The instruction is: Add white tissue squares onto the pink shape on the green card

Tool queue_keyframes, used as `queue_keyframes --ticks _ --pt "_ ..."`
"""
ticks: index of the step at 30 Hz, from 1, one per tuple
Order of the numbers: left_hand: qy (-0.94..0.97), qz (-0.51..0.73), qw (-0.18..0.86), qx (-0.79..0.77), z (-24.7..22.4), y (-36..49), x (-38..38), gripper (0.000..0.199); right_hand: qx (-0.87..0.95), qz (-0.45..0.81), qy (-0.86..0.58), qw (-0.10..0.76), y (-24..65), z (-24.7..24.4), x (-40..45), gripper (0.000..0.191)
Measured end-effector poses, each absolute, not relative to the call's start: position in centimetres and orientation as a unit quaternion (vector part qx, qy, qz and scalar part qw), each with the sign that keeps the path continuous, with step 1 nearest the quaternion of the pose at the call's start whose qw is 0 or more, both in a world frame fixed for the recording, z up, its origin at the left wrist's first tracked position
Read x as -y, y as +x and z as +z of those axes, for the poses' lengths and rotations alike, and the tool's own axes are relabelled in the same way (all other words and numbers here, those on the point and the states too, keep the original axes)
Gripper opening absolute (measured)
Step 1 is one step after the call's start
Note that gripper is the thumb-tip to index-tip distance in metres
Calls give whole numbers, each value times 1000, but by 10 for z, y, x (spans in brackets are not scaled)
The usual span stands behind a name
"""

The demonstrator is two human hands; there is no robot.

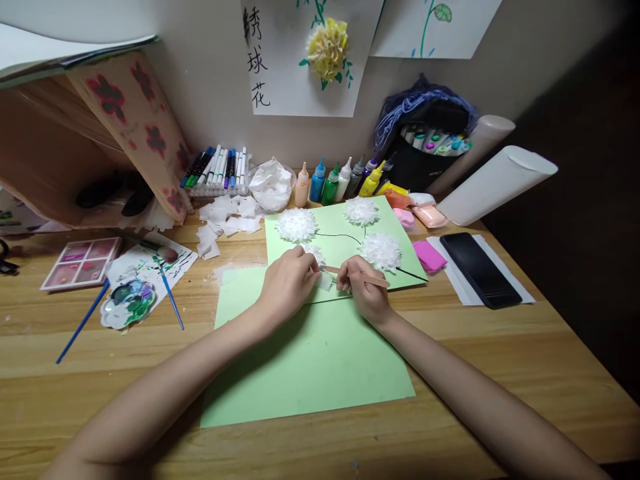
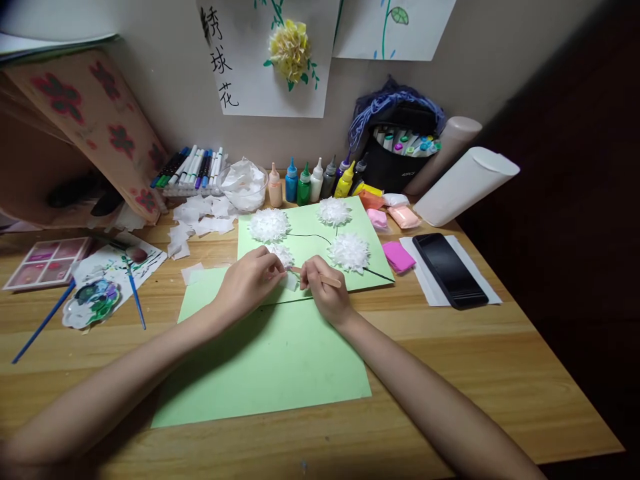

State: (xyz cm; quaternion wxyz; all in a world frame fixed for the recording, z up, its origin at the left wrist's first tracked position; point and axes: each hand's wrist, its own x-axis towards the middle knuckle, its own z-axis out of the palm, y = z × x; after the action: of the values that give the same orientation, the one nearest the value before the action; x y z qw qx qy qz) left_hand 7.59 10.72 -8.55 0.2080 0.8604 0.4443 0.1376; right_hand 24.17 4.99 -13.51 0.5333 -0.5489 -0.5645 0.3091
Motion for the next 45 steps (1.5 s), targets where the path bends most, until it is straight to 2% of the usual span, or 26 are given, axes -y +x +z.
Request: queue_keyframes --ticks 3,7,10,15,22,27,32,36,41,45 --pt "865 127 162 -457 -87 83 -107 11 569 295 -548 538 242 -134 -48 35" --pt "868 133 128 -461 -92 85 -109 13 607 196 -527 561 243 -132 -43 40" --pt "867 137 121 -463 -95 85 -110 12 665 159 -509 523 243 -130 -42 40" --pt "859 132 130 -476 -91 87 -110 13 677 193 -522 481 242 -129 -47 34" --pt "827 225 168 -487 -100 55 -137 17 668 227 -523 478 242 -131 -49 34" --pt "854 226 201 -424 -117 30 -154 29 640 262 -539 480 239 -131 -52 36" --pt "854 229 221 -412 -120 25 -158 27 573 316 -573 494 230 -117 -75 41" --pt "862 226 205 -406 -121 24 -160 27 570 302 -580 498 229 -110 -88 42" --pt "866 220 187 -409 -123 25 -159 28 570 232 -555 559 239 -120 -75 46" --pt "867 221 184 -407 -124 25 -158 27 594 196 -544 560 241 -127 -67 48"
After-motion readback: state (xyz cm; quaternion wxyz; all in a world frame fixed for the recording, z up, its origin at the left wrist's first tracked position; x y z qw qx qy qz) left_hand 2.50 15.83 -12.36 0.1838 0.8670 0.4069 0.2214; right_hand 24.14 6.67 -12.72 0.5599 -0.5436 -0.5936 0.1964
